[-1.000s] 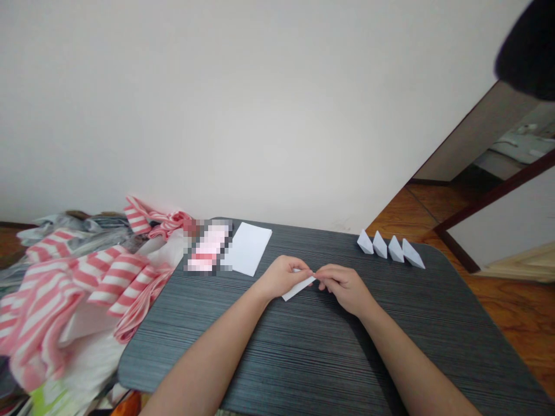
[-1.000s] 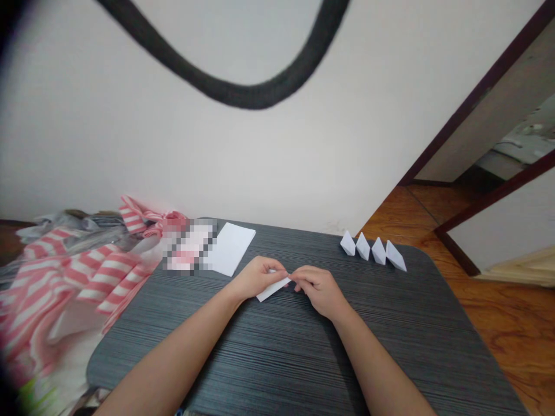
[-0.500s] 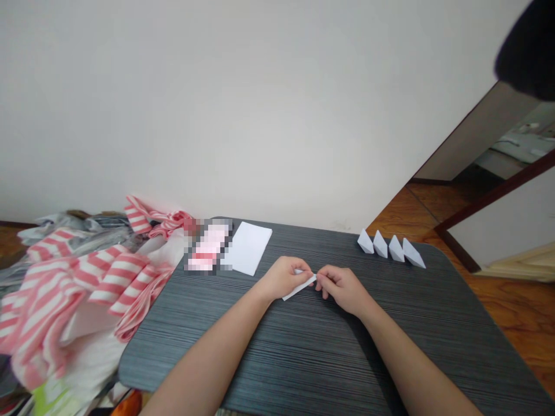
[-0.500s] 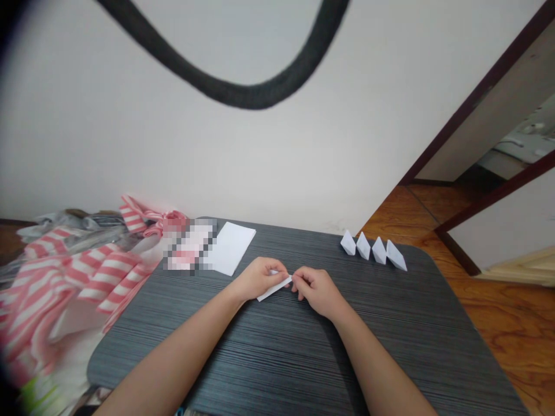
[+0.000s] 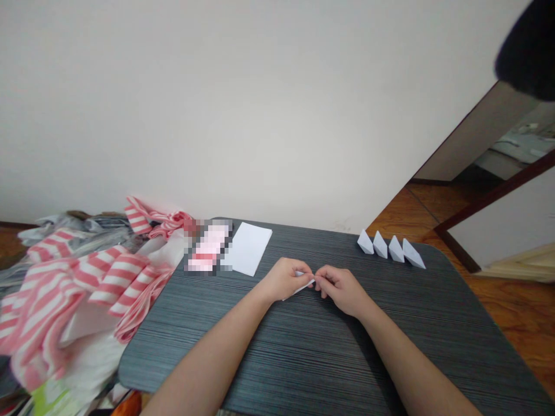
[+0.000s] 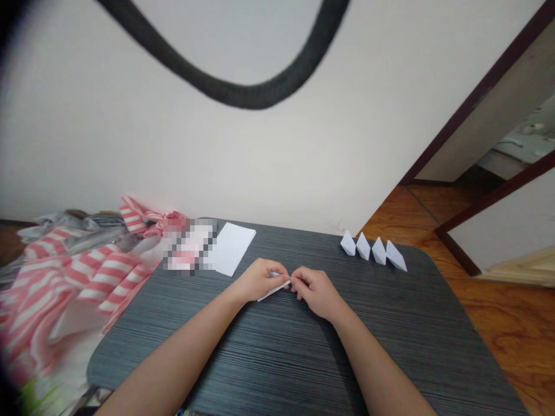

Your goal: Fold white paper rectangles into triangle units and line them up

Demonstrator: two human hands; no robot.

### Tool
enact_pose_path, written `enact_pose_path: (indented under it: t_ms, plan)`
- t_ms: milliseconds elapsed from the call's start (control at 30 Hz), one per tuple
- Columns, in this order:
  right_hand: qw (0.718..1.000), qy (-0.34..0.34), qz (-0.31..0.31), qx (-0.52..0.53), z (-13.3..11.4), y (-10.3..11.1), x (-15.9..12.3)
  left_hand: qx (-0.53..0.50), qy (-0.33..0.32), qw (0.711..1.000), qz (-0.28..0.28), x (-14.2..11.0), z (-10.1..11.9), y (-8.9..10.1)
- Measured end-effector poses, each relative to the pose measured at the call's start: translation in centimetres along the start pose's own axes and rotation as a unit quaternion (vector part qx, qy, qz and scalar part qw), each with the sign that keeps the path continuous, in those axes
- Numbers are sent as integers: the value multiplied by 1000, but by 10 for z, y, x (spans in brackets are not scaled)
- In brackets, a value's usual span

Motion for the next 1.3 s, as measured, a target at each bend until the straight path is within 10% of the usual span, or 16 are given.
enact_pose_path:
  t_ms: [333, 667, 967, 1300]
  plan:
    - [995, -38, 37, 83, 14, 4, 0, -238, 66, 968, 47, 1, -16, 9]
    - [995, -39, -11, 87, 12, -1, 2, -119, -48, 990, -54, 0, -1, 2]
    - [994, -17, -62, 93, 1, 2, -1, -50, -95, 994, -30, 0, 1, 6]
    - [967, -84, 119, 210, 31, 3, 5, -69, 5, 997, 31, -3, -6, 2]
Point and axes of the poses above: each hand's wrist, its own x-axis towards the middle knuckle, its own y-axis out of the back of the hand, z = x × y, the point moved 2 cm from there along x, towards the middle knuckle, and after that the axes turned 5 degrees about -y, right-handed, at the moved point
